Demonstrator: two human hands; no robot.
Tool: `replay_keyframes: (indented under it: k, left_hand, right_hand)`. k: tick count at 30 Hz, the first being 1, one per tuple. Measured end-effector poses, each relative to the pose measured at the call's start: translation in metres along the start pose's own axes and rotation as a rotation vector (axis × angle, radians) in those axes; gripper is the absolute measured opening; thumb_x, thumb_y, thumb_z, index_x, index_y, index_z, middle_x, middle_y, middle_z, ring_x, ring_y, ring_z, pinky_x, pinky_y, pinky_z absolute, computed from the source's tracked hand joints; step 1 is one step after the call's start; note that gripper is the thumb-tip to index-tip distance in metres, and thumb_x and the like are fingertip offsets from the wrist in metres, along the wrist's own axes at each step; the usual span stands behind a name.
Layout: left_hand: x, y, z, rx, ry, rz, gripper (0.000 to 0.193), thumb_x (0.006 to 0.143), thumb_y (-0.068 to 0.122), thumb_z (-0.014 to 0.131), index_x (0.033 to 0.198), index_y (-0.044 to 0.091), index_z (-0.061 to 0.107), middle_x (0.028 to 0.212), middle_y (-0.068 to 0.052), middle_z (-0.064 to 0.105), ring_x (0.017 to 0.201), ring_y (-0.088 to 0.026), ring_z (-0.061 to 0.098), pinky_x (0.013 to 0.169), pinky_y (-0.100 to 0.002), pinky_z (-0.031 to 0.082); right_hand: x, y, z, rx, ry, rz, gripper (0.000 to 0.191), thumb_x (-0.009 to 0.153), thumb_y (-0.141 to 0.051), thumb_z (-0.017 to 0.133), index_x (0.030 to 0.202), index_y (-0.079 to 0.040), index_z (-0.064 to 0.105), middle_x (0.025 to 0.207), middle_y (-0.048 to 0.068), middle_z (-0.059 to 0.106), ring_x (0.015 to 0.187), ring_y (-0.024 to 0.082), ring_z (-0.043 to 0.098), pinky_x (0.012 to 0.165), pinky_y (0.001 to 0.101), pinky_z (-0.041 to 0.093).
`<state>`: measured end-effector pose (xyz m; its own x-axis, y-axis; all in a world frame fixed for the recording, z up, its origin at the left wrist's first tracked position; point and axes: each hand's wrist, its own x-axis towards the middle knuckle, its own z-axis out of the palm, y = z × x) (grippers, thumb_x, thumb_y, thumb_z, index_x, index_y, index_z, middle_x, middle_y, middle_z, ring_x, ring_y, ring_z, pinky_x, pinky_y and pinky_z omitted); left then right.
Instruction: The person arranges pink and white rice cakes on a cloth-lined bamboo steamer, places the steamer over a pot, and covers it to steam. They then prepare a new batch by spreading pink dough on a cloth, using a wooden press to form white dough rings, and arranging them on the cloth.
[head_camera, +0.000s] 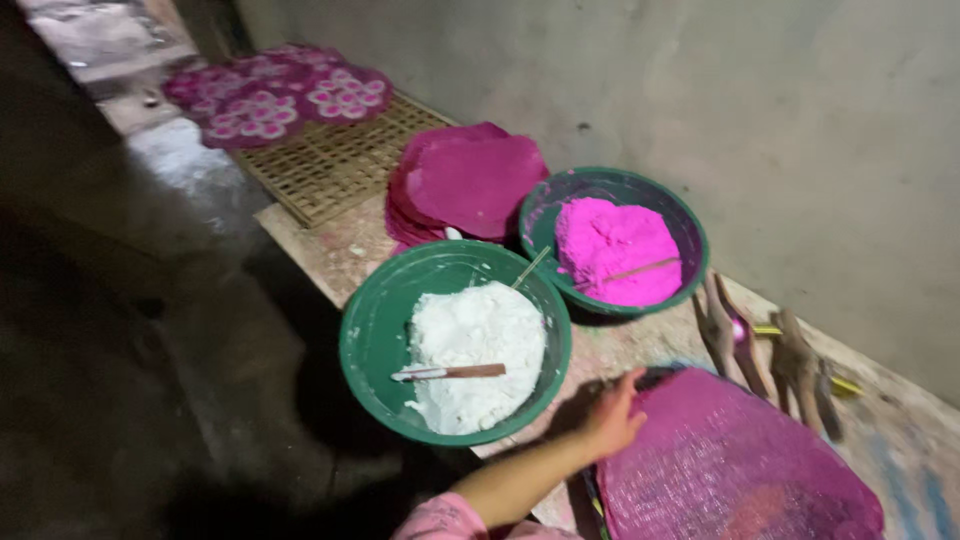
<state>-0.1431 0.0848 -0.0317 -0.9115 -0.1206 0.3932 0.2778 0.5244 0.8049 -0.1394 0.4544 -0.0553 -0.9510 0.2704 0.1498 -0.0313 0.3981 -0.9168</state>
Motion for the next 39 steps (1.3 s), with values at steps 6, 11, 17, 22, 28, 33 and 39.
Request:
replay_keyframes:
  k: [6, 11, 17, 22, 28, 33, 39]
  left_hand:
    - [-0.003, -0.018, 0.008, -0.142, -0.103, -0.155, 0.076, 0.084, 0.011, 0.077, 0.153, 0.012, 0.042, 0.112, -0.015, 0.07, 0.102, -0.034, 0.068, 0.091, -0.043, 0.054]
    - [-0.019, -0.029, 0.0, 0.014, -0.052, -0.055, 0.079, 0.079, 0.01, 0.079, 0.149, 0.011, 0.044, 0.112, -0.013, 0.07, 0.107, -0.034, 0.062, 0.095, -0.045, 0.048]
    - [-0.051, -0.052, -0.013, -0.352, -0.004, -0.422, 0.083, 0.081, 0.014, 0.084, 0.147, 0.0, 0.036, 0.135, -0.016, 0.05, 0.127, -0.028, 0.051, 0.107, -0.042, 0.043]
    - [-0.086, -0.064, -0.003, -1.0, -0.237, -0.741, 0.06, 0.089, 0.011, 0.07, 0.144, 0.006, 0.049, 0.136, -0.007, 0.064, 0.124, -0.02, 0.059, 0.109, -0.039, 0.043]
    - [-0.095, -0.051, -0.01, -0.818, -0.195, -0.663, 0.049, 0.095, 0.015, 0.065, 0.142, 0.006, 0.053, 0.134, -0.009, 0.066, 0.121, -0.021, 0.06, 0.107, -0.038, 0.044]
    - [-0.102, -0.044, -0.078, -0.047, -0.177, -0.276, 0.053, 0.086, 0.014, 0.072, 0.135, 0.006, 0.052, 0.127, -0.016, 0.062, 0.114, -0.033, 0.063, 0.099, -0.042, 0.049]
    - [-0.133, -0.041, -0.117, 0.348, -0.17, -0.086, 0.063, 0.068, 0.011, 0.082, 0.125, 0.004, 0.057, 0.12, -0.025, 0.062, 0.115, -0.046, 0.056, 0.098, -0.052, 0.044]
  right_hand:
    - [-0.052, 0.013, -0.019, -0.074, 0.103, -0.067, 0.07, 0.085, -0.005, 0.07, 0.15, -0.002, 0.047, 0.113, 0.015, 0.07, 0.1, 0.022, 0.068, 0.088, 0.0362, 0.053]
    - [-0.08, -0.001, -0.025, -0.367, 0.203, 0.103, 0.071, 0.082, -0.009, 0.078, 0.149, -0.008, 0.054, 0.098, 0.013, 0.067, 0.087, 0.025, 0.064, 0.081, 0.0375, 0.053]
    - [-0.123, 0.001, -0.051, -0.529, 0.408, -0.187, 0.068, 0.088, -0.015, 0.082, 0.146, 0.003, 0.05, 0.125, 0.02, 0.056, 0.107, 0.025, 0.056, 0.084, 0.0341, 0.05]
    - [-0.144, 0.026, -0.037, 0.268, 0.184, 0.329, 0.058, 0.092, -0.017, 0.075, 0.146, -0.006, 0.054, 0.094, 0.003, 0.064, 0.086, 0.013, 0.056, 0.078, 0.029, 0.047]
    - [-0.137, 0.019, -0.037, 0.15, 0.249, 0.351, 0.059, 0.088, -0.016, 0.08, 0.138, -0.001, 0.052, 0.099, 0.009, 0.064, 0.087, 0.018, 0.063, 0.077, 0.0304, 0.052]
    - [-0.076, -0.025, -0.033, -0.197, 0.366, -0.086, 0.043, 0.097, -0.018, 0.077, 0.133, -0.001, 0.061, 0.118, 0.012, 0.067, 0.105, 0.02, 0.064, 0.089, 0.0323, 0.054]
    - [0.06, -0.087, 0.071, -0.559, 0.112, -0.469, 0.043, 0.086, -0.019, 0.083, 0.124, -0.007, 0.066, 0.115, 0.019, 0.063, 0.109, 0.039, 0.063, 0.098, 0.0454, 0.052]
